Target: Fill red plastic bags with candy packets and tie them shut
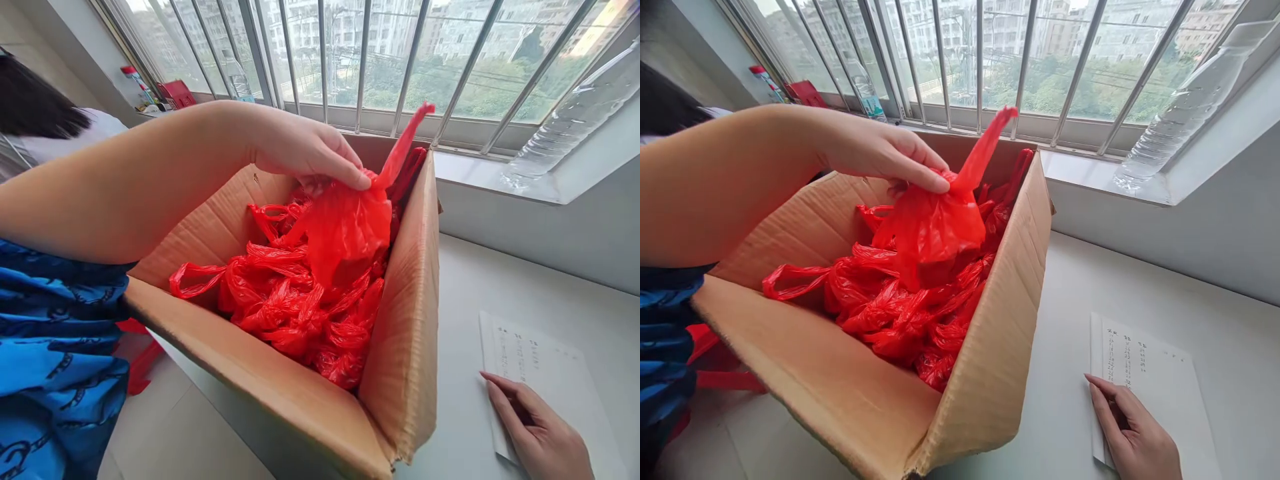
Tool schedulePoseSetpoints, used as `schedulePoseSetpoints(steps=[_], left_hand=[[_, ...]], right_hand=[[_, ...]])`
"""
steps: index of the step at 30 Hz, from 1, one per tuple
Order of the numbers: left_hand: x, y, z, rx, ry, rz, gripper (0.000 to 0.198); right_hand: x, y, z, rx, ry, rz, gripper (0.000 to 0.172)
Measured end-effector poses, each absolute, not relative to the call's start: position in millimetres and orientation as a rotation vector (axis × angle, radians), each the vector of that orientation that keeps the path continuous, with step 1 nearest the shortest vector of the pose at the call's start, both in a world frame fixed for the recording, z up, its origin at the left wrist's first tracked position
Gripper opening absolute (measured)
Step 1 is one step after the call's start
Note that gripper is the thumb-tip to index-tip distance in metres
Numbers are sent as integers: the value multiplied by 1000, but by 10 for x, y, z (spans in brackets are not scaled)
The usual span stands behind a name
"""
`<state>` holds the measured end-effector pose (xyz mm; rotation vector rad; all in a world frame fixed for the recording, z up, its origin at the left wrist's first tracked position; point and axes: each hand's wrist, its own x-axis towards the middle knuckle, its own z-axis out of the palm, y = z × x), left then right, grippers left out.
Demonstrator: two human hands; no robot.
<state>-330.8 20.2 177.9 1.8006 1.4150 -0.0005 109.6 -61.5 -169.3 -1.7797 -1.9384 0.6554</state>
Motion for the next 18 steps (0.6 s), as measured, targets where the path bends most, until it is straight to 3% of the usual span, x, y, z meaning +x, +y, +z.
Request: schedulePoseSetpoints(steps=[4, 9, 13, 18], left_hand=[[-3338, 334, 1557, 1926, 1574, 274, 51], [-3365, 553, 896, 2104, 1719, 402, 74], [-3369, 519, 413, 2385, 1564, 113, 81], [-3341, 466, 244, 2434, 1498, -440, 61]], right_hand=[[1101, -612, -1704, -1766, -1945, 630, 48], [1101, -627, -1676, -1799, -1921, 629, 51], [1133, -626, -1670, -1813, -1932, 650, 52], [1201, -618, -1695, -1788, -1984, 633, 52]])
